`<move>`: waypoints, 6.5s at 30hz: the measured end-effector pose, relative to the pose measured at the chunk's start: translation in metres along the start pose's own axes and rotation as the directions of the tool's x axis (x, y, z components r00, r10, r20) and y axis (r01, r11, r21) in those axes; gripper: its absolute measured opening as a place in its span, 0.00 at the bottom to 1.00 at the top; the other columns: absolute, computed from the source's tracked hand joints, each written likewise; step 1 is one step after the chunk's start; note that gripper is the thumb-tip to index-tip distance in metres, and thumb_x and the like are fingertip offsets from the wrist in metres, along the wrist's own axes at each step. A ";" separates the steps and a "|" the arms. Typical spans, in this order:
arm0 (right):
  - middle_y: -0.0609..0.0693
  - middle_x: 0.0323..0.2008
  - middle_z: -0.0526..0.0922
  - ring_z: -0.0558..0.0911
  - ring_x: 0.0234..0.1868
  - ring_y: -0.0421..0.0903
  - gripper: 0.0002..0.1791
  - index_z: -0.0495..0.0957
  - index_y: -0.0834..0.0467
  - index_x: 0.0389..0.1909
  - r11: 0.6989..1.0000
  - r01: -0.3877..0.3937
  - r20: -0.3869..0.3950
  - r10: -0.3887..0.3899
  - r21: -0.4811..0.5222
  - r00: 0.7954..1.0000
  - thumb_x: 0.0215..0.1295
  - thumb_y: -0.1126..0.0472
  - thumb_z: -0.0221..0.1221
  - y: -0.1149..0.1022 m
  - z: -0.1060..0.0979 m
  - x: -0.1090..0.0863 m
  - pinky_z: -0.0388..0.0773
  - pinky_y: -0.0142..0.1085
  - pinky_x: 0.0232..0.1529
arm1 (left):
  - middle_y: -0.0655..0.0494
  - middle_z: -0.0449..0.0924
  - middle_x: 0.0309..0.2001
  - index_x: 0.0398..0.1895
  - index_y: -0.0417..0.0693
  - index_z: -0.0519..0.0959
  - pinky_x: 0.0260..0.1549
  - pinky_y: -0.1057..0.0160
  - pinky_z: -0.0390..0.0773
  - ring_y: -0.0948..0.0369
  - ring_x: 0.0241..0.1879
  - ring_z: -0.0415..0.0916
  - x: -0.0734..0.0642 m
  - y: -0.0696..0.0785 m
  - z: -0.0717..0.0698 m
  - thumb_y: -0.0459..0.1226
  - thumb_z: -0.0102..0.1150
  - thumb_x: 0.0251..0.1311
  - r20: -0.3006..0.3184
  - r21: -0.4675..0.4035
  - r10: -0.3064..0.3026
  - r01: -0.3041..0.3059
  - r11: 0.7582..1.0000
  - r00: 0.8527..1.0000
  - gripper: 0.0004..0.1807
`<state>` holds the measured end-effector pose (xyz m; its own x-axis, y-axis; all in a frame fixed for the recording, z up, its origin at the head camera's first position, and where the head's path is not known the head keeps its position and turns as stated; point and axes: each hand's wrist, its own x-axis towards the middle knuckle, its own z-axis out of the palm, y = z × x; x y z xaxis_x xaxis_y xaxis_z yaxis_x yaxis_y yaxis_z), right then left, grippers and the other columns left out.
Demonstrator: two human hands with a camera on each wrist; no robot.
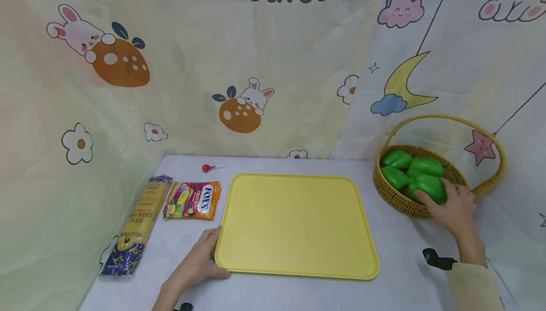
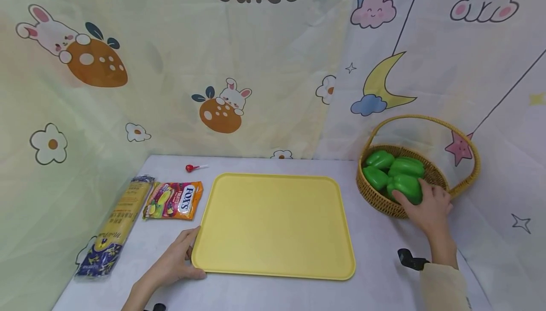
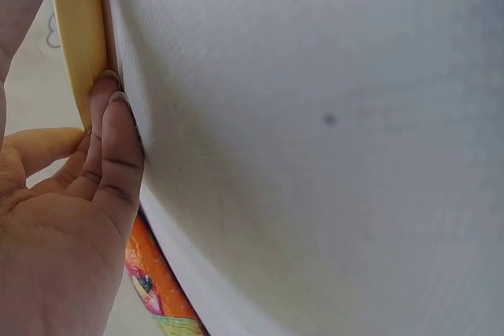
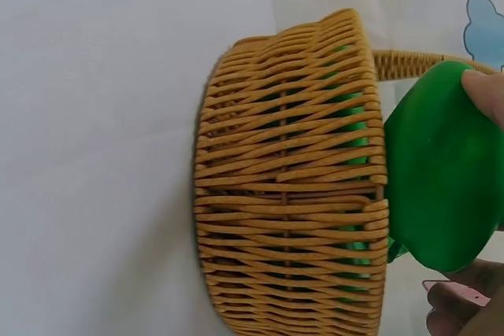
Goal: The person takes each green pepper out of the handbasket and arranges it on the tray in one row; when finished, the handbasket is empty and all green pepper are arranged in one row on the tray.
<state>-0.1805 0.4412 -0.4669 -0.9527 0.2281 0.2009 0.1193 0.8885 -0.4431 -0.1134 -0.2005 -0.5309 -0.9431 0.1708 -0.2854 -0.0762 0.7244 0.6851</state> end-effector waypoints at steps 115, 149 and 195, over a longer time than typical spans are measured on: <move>0.54 0.56 0.77 0.79 0.49 0.49 0.46 0.66 0.51 0.71 0.847 0.428 0.219 -0.504 0.316 0.835 0.52 0.43 0.74 -0.174 0.124 -0.032 0.78 0.46 0.46 | 0.51 0.64 0.71 0.80 0.53 0.55 0.57 0.50 0.76 0.60 0.53 0.70 0.001 -0.001 -0.001 0.59 0.84 0.24 0.012 0.025 -0.011 0.010 1.000 1.000 0.73; 0.52 0.55 0.78 0.77 0.49 0.47 0.48 0.64 0.54 0.68 0.865 0.271 0.395 -0.444 0.422 0.804 0.51 0.42 0.74 -0.215 0.161 -0.031 0.76 0.44 0.48 | 0.52 0.64 0.71 0.80 0.53 0.55 0.43 0.65 0.74 0.62 0.46 0.68 0.003 -0.004 -0.002 0.60 0.84 0.26 0.026 0.010 0.018 -0.019 1.000 1.000 0.72; 0.53 0.64 0.70 0.74 0.60 0.49 0.52 0.55 0.57 0.76 0.773 0.410 0.427 -0.618 0.483 0.661 0.56 0.49 0.72 -0.352 0.233 -0.029 0.73 0.49 0.62 | 0.50 0.63 0.72 0.80 0.53 0.54 0.53 0.55 0.76 0.60 0.53 0.69 0.002 -0.005 -0.003 0.62 0.82 0.26 0.029 0.021 0.021 -0.021 1.000 0.999 0.73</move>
<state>-0.2602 0.0293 -0.5198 -0.8224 -0.5679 0.0337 -0.4340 0.5881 -0.6825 -0.1159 -0.2060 -0.5325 -0.9347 0.2048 -0.2906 -0.0494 0.7345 0.6768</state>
